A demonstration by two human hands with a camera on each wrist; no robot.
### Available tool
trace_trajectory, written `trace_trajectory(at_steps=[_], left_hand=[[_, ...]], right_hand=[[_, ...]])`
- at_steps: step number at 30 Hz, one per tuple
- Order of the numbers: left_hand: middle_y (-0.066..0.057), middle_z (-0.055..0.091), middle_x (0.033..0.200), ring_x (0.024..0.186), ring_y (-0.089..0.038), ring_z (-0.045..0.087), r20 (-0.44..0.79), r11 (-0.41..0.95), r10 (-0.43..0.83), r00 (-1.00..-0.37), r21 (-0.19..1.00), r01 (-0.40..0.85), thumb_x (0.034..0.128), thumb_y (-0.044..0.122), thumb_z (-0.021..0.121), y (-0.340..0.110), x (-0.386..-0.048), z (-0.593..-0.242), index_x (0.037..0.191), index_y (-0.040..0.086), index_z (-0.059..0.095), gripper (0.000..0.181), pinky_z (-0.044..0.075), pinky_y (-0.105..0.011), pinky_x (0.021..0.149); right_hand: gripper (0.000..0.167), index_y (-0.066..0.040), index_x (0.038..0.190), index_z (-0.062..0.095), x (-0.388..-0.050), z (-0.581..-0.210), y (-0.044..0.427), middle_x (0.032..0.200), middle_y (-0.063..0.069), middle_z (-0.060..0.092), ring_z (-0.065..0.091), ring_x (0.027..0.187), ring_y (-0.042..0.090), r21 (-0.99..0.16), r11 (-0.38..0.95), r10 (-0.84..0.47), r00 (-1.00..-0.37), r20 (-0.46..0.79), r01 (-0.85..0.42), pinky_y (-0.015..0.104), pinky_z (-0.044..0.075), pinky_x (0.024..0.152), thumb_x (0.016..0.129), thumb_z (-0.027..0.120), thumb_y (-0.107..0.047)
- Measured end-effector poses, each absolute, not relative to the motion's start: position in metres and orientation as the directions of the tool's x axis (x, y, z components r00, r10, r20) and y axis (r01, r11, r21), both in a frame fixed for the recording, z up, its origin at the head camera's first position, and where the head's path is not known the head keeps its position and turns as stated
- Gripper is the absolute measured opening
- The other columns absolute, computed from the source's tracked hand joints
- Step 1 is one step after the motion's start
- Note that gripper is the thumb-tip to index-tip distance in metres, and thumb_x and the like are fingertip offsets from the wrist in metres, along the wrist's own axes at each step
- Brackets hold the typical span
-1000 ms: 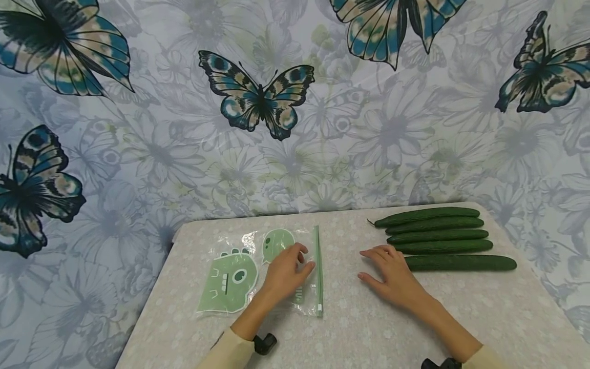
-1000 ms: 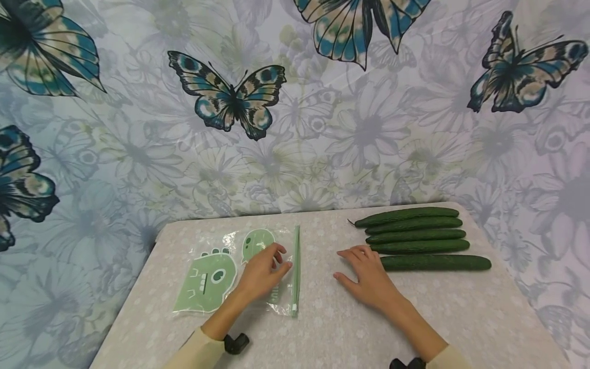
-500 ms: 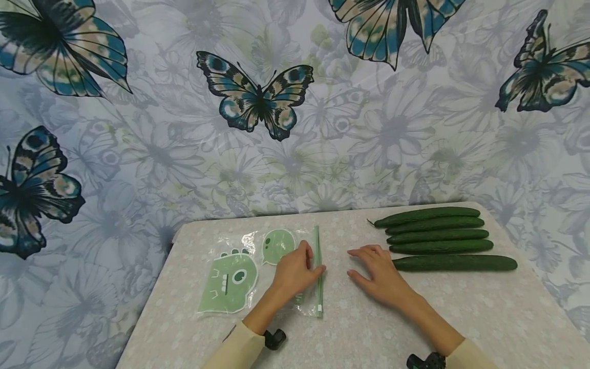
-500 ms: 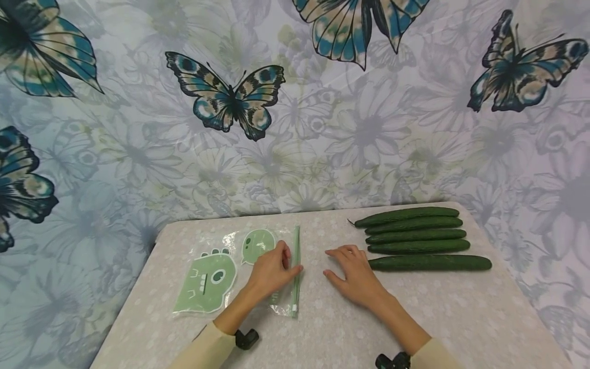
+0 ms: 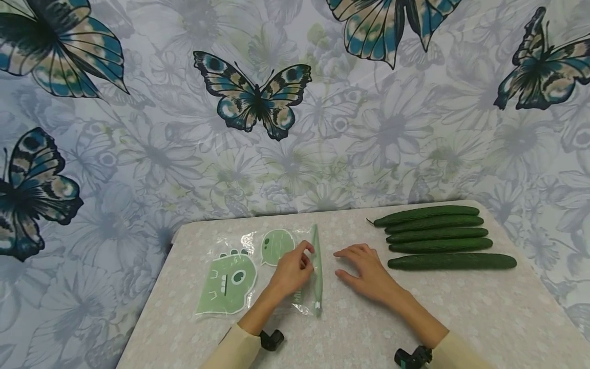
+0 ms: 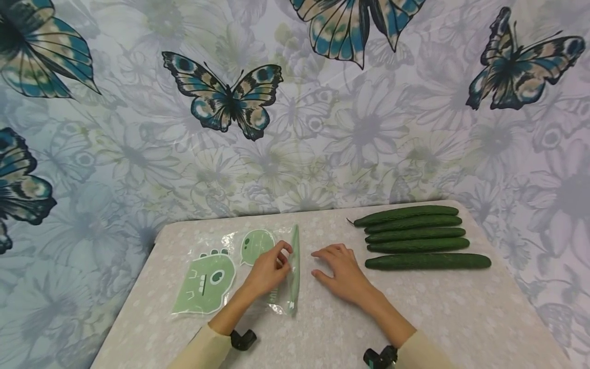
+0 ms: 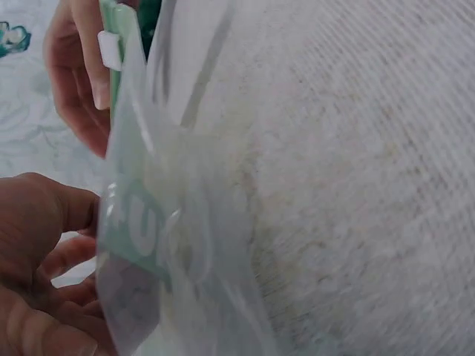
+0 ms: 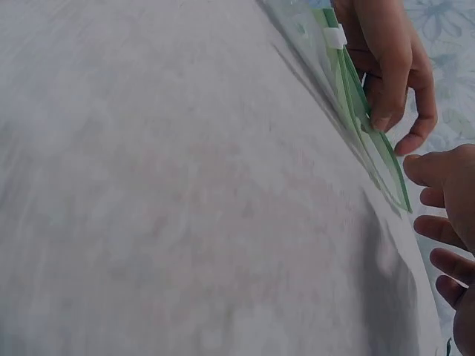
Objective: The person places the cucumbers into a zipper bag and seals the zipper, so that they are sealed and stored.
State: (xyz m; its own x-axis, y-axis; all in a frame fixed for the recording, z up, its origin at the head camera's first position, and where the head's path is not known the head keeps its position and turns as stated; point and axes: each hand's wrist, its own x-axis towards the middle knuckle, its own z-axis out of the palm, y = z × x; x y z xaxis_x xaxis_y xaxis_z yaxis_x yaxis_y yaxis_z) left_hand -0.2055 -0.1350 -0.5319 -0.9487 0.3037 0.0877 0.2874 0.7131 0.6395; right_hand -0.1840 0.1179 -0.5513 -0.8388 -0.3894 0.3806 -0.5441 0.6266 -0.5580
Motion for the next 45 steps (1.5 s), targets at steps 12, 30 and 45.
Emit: trace_trajectory(at_steps=[12, 30, 45], left_hand=[[0.002, 0.072, 0.093, 0.074, -0.004, 0.065, 0.029, 0.664, 0.319, -0.947, 0.706, 0.245, 0.0901, 0.009, 0.069, -0.136, -0.202, -0.526, 0.128, 0.011, 0.066, 0.038, 0.054, -0.022, 0.062], [0.004, 0.065, 0.089, 0.066, -0.01, 0.058, 0.253, 0.873, 0.285, -0.925, 0.33, 0.359, 0.0908, 0.018, 0.075, -0.141, -0.189, -0.497, 0.098, 0.015, 0.071, 0.009, 0.047, -0.025, 0.058], [-0.003, 0.066, 0.087, 0.071, -0.02, 0.067, 0.478, 0.91, 0.343, -0.808, 0.045, 0.413, 0.0834, 0.007, 0.082, -0.159, -0.181, -0.478, 0.1, 0.007, 0.079, 0.017, 0.059, -0.034, 0.058]], right_hand=[[0.066, -0.022, 0.154, 0.059, -0.195, -0.55, 0.091, 0.152, 0.007, 0.06, 0.048, 0.144, 0.034, -0.59, 0.662, -0.465, -0.87, 0.161, -0.463, 0.063, 0.039, 0.108, 0.097, 0.076, -0.049], [0.089, -0.022, 0.163, 0.048, -0.196, -0.553, 0.083, 0.172, 0.016, 0.038, 0.027, 0.16, 0.046, -0.472, 0.745, -0.488, -0.868, 0.097, -0.472, 0.078, 0.015, 0.125, 0.087, 0.078, -0.058], [0.105, -0.014, 0.163, 0.047, -0.188, -0.555, 0.081, 0.165, 0.009, 0.051, 0.035, 0.159, 0.043, -0.395, 0.803, -0.42, -0.894, 0.157, -0.447, 0.078, 0.012, 0.127, 0.079, 0.083, -0.065]])
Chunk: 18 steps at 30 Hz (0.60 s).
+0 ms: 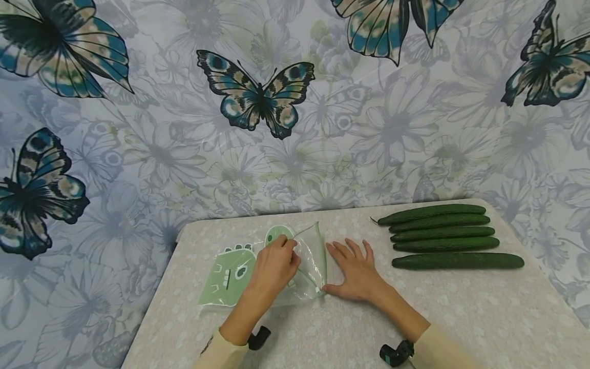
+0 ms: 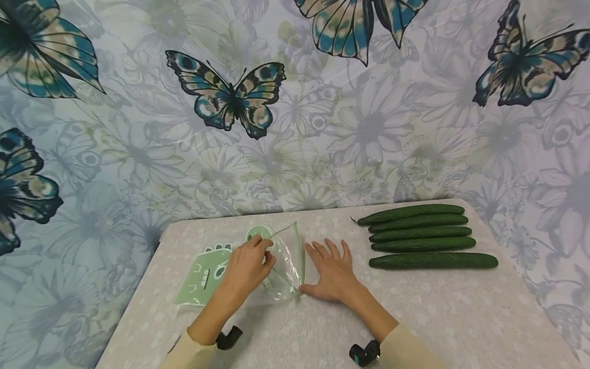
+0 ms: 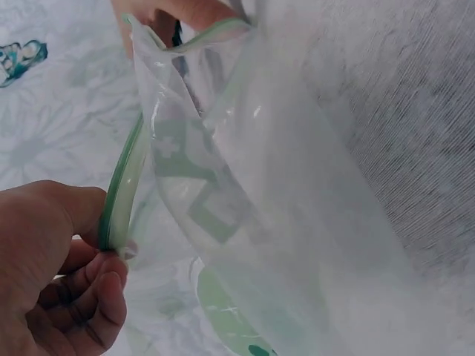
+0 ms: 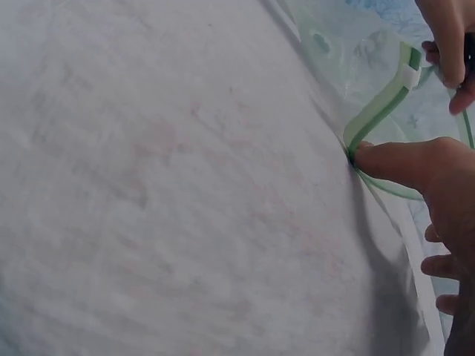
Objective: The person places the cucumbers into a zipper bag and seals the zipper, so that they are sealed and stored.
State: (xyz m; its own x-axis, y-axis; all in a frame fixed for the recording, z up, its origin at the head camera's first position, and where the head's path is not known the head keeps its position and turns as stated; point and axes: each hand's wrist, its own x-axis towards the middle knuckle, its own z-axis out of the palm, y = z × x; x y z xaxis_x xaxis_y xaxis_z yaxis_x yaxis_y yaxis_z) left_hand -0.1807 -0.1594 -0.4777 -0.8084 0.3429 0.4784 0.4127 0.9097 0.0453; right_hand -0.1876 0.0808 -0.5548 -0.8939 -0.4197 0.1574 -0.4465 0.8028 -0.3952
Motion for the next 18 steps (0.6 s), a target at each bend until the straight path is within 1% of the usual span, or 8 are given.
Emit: trace_trajectory(at_steps=[3, 6, 9, 11, 14, 16, 18], left_hand=[[-0.003, 0.068, 0.09, 0.074, -0.021, 0.068, 0.455, 0.909, 0.341, -0.822, 0.063, 0.412, 0.0854, 0.009, 0.081, -0.16, -0.18, -0.48, 0.104, 0.008, 0.08, 0.018, 0.06, -0.034, 0.061], [-0.003, 0.069, 0.092, 0.075, -0.021, 0.069, 0.429, 0.907, 0.341, -0.836, 0.082, 0.412, 0.0878, 0.01, 0.08, -0.16, -0.18, -0.484, 0.105, 0.009, 0.081, 0.017, 0.061, -0.035, 0.062], [-0.003, 0.07, 0.093, 0.075, -0.02, 0.069, 0.413, 0.904, 0.347, -0.842, 0.093, 0.418, 0.0893, 0.011, 0.08, -0.159, -0.18, -0.486, 0.106, 0.01, 0.081, 0.017, 0.061, -0.034, 0.064], [-0.002, 0.071, 0.094, 0.074, -0.019, 0.069, 0.41, 0.905, 0.347, -0.843, 0.09, 0.417, 0.0892, 0.011, 0.08, -0.159, -0.18, -0.486, 0.106, 0.01, 0.081, 0.017, 0.061, -0.033, 0.062], [-0.001, 0.071, 0.093, 0.071, -0.018, 0.069, 0.433, 0.914, 0.332, -0.838, 0.073, 0.4, 0.0873, 0.011, 0.082, -0.16, -0.179, -0.483, 0.107, 0.01, 0.082, 0.02, 0.06, -0.033, 0.06], [-0.001, 0.07, 0.091, 0.07, -0.018, 0.069, 0.457, 0.919, 0.326, -0.828, 0.054, 0.391, 0.0853, 0.01, 0.083, -0.161, -0.179, -0.48, 0.106, 0.009, 0.082, 0.021, 0.06, -0.033, 0.058], [-0.001, 0.069, 0.088, 0.069, -0.018, 0.068, 0.483, 0.92, 0.322, -0.815, 0.042, 0.389, 0.0829, 0.009, 0.085, -0.162, -0.179, -0.476, 0.105, 0.009, 0.083, 0.023, 0.06, -0.033, 0.058]], right_hand=[[0.103, -0.014, 0.157, 0.049, -0.187, -0.555, 0.077, 0.158, 0.009, 0.054, 0.038, 0.154, 0.04, -0.411, 0.792, -0.409, -0.893, 0.19, -0.45, 0.075, 0.013, 0.128, 0.076, 0.087, -0.066], [0.102, -0.019, 0.155, 0.047, -0.185, -0.555, 0.073, 0.156, 0.01, 0.05, 0.039, 0.152, 0.039, -0.418, 0.776, -0.426, -0.881, 0.205, -0.472, 0.073, 0.016, 0.128, 0.075, 0.089, -0.065], [0.107, -0.024, 0.164, 0.042, -0.185, -0.552, 0.071, 0.167, 0.014, 0.04, 0.034, 0.157, 0.042, -0.39, 0.77, -0.47, -0.862, 0.188, -0.505, 0.075, 0.019, 0.127, 0.077, 0.088, -0.064], [0.106, -0.026, 0.166, 0.042, -0.186, -0.55, 0.07, 0.174, 0.015, 0.032, 0.029, 0.16, 0.046, -0.373, 0.767, -0.496, -0.851, 0.173, -0.522, 0.078, 0.02, 0.126, 0.077, 0.087, -0.063], [0.104, -0.022, 0.165, 0.045, -0.189, -0.547, 0.07, 0.179, 0.015, 0.023, 0.021, 0.164, 0.047, -0.381, 0.762, -0.521, -0.845, 0.118, -0.523, 0.079, 0.017, 0.127, 0.078, 0.085, -0.061], [0.103, -0.018, 0.164, 0.047, -0.191, -0.545, 0.071, 0.18, 0.016, 0.021, 0.019, 0.165, 0.047, -0.401, 0.766, -0.521, -0.85, 0.071, -0.503, 0.078, 0.015, 0.127, 0.078, 0.084, -0.061], [0.103, -0.018, 0.164, 0.047, -0.193, -0.545, 0.072, 0.18, 0.014, 0.02, 0.016, 0.166, 0.046, -0.413, 0.777, -0.512, -0.859, 0.024, -0.475, 0.078, 0.012, 0.128, 0.078, 0.083, -0.062]])
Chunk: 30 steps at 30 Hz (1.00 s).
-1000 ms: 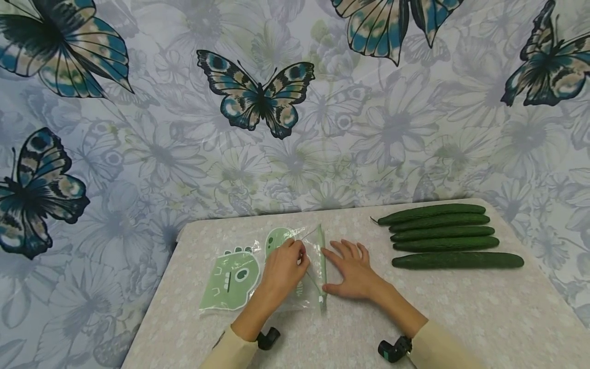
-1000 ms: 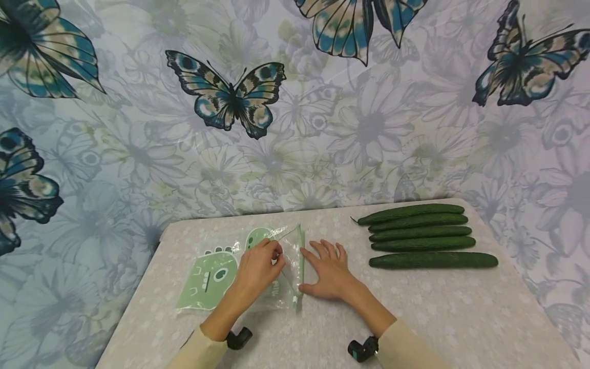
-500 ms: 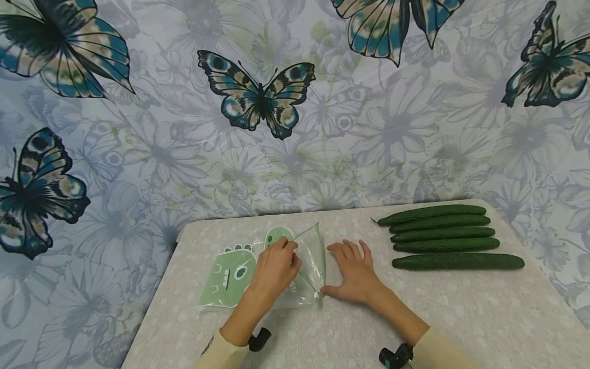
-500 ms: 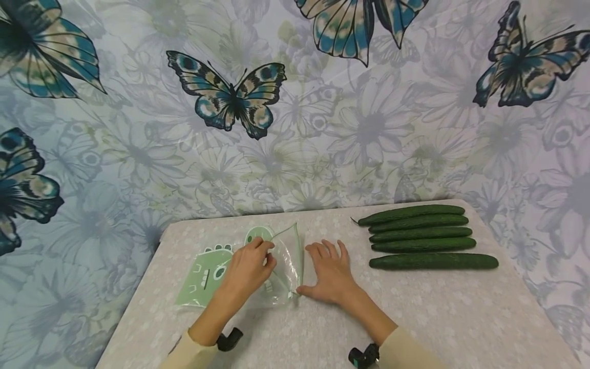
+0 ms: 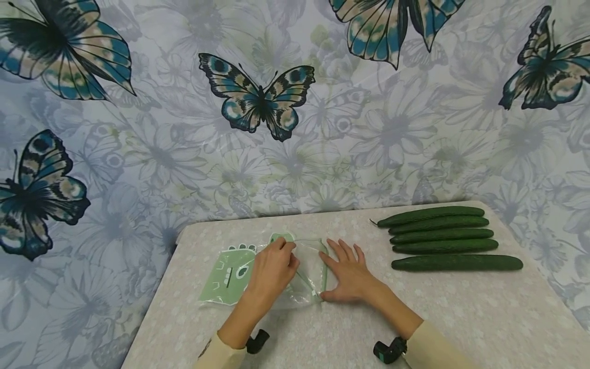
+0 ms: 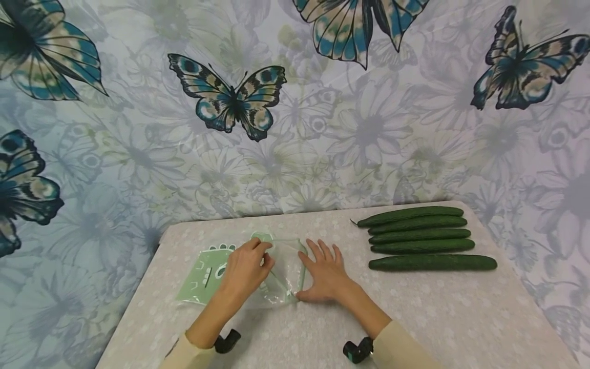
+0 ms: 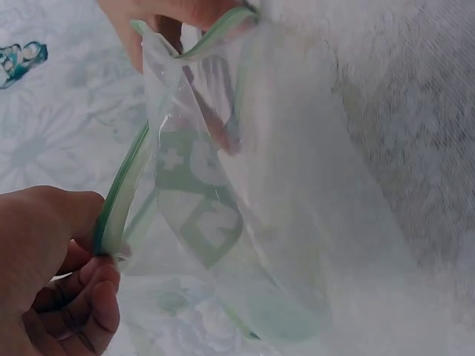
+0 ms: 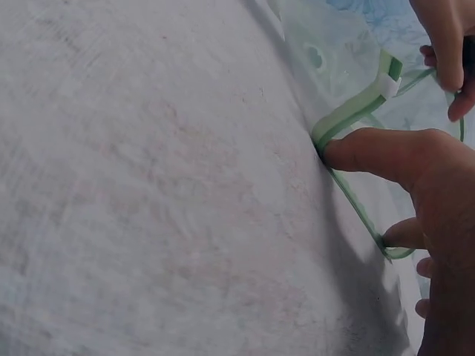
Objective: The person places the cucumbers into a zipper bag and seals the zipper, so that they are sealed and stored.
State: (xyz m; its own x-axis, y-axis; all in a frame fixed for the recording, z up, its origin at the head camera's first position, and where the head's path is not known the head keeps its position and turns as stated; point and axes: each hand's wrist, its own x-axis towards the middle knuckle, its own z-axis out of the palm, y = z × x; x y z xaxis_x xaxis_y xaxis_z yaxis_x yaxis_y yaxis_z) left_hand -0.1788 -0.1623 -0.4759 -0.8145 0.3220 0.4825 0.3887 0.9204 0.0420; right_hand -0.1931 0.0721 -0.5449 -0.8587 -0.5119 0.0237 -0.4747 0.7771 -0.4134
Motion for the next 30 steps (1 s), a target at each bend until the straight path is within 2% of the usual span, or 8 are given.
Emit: trace_trajectory(at_steps=[5, 8, 12, 16, 23, 30], left_hand=[[0.001, 0.068, 0.085, 0.069, -0.017, 0.067, 0.522, 0.921, 0.311, -0.794, 0.039, 0.387, 0.0804, 0.005, 0.085, -0.168, -0.179, -0.468, 0.103, 0.01, 0.084, 0.023, 0.058, -0.031, 0.058], [0.002, 0.067, 0.083, 0.065, -0.014, 0.063, 0.524, 0.915, 0.302, -0.797, 0.075, 0.396, 0.0821, 0.004, 0.083, -0.17, -0.18, -0.466, 0.103, 0.011, 0.085, 0.022, 0.054, -0.027, 0.055], [0.004, 0.066, 0.082, 0.064, -0.007, 0.06, 0.442, 0.881, 0.266, -0.857, 0.249, 0.401, 0.089, 0.006, 0.077, -0.17, -0.182, -0.471, 0.108, 0.012, 0.084, 0.022, 0.05, -0.022, 0.057], [0.007, 0.068, 0.084, 0.065, 0.001, 0.058, 0.318, 0.838, 0.21, -0.925, 0.429, 0.337, 0.0948, 0.011, 0.074, -0.171, -0.18, -0.482, 0.114, 0.013, 0.083, 0.022, 0.048, -0.021, 0.061], [0.004, 0.073, 0.089, 0.065, 0.001, 0.06, 0.232, 0.74, 0.191, -0.954, 0.604, 0.296, 0.0975, 0.01, 0.075, -0.172, -0.177, -0.494, 0.117, 0.013, 0.082, 0.021, 0.05, -0.02, 0.06], [-0.002, 0.073, 0.094, 0.068, -0.003, 0.07, 0.129, 0.625, 0.2, -0.971, 0.746, 0.228, 0.1, 0.007, 0.072, -0.17, -0.177, -0.495, 0.121, 0.01, 0.08, 0.023, 0.056, -0.02, 0.058]], right_hand=[[0.101, -0.023, 0.163, 0.048, -0.197, -0.544, 0.074, 0.18, 0.012, 0.022, 0.016, 0.166, 0.046, -0.405, 0.8, -0.487, -0.873, -0.01, -0.442, 0.077, 0.01, 0.129, 0.077, 0.081, -0.066], [0.1, -0.026, 0.162, 0.049, -0.198, -0.543, 0.075, 0.179, 0.012, 0.024, 0.017, 0.166, 0.047, -0.387, 0.812, -0.477, -0.879, -0.006, -0.437, 0.077, 0.01, 0.13, 0.077, 0.08, -0.068], [0.102, -0.025, 0.163, 0.049, -0.199, -0.542, 0.076, 0.179, 0.011, 0.025, 0.017, 0.166, 0.047, -0.396, 0.814, -0.468, -0.884, -0.012, -0.426, 0.077, 0.009, 0.13, 0.076, 0.081, -0.068], [0.102, -0.02, 0.163, 0.049, -0.199, -0.544, 0.077, 0.179, 0.012, 0.026, 0.017, 0.166, 0.046, -0.423, 0.796, -0.483, -0.875, -0.013, -0.433, 0.077, 0.009, 0.13, 0.077, 0.082, -0.065], [0.095, -0.011, 0.158, 0.054, -0.196, -0.545, 0.076, 0.175, 0.016, 0.032, 0.021, 0.163, 0.049, -0.476, 0.743, -0.509, -0.859, 0.054, -0.47, 0.079, 0.014, 0.127, 0.081, 0.081, -0.059], [0.083, -0.014, 0.155, 0.058, -0.195, -0.544, 0.074, 0.172, 0.016, 0.038, 0.025, 0.162, 0.047, -0.505, 0.72, -0.49, -0.864, 0.116, -0.476, 0.076, 0.019, 0.126, 0.088, 0.077, -0.06]])
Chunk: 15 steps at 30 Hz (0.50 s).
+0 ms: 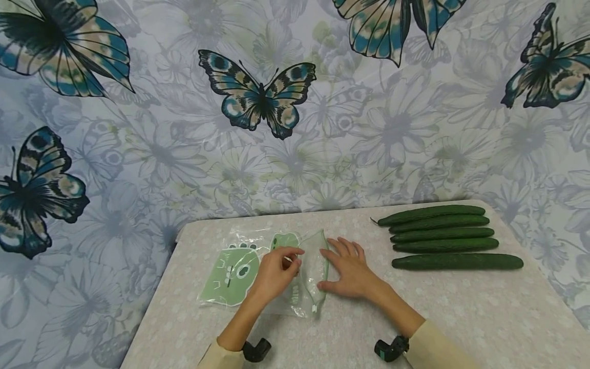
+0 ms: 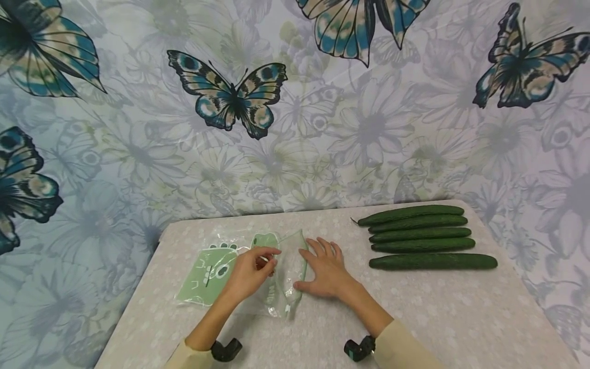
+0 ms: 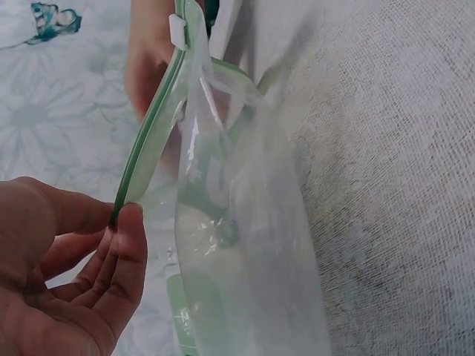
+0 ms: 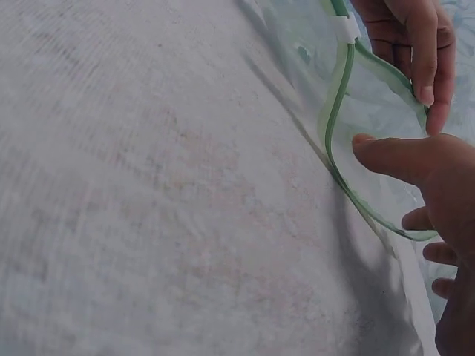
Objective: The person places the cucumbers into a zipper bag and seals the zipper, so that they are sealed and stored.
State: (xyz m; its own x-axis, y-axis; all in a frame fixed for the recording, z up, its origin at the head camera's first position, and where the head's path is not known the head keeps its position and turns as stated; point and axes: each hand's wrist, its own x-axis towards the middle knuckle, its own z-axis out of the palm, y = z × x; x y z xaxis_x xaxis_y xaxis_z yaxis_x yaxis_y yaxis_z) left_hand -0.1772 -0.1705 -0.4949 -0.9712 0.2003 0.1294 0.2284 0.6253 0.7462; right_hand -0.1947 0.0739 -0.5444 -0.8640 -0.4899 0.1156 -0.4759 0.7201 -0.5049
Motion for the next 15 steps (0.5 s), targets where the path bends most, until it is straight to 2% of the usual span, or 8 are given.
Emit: trace_trajectory(at_steps=[8, 15], left_hand=[[0.0, 0.072, 0.094, 0.068, -0.001, 0.07, 0.106, 0.61, 0.21, -0.972, 0.763, 0.215, 0.1009, 0.01, 0.071, -0.169, -0.18, -0.498, 0.123, 0.01, 0.078, 0.023, 0.057, -0.021, 0.06], [-0.002, 0.073, 0.091, 0.067, -0.005, 0.071, 0.099, 0.568, 0.21, -0.973, 0.797, 0.204, 0.0986, 0.006, 0.073, -0.168, -0.181, -0.497, 0.121, 0.012, 0.078, 0.024, 0.054, -0.021, 0.059]], right_hand=[[0.077, -0.02, 0.153, 0.06, -0.189, -0.54, 0.089, 0.168, 0.011, 0.046, 0.032, 0.16, 0.043, -0.523, 0.683, -0.462, -0.857, 0.229, -0.509, 0.073, 0.023, 0.124, 0.087, 0.084, -0.049], [0.07, -0.019, 0.151, 0.062, -0.181, -0.536, 0.134, 0.162, 0.011, 0.054, 0.04, 0.154, 0.041, -0.527, 0.671, -0.445, -0.852, 0.277, -0.522, 0.074, 0.03, 0.119, 0.089, 0.086, -0.038]])
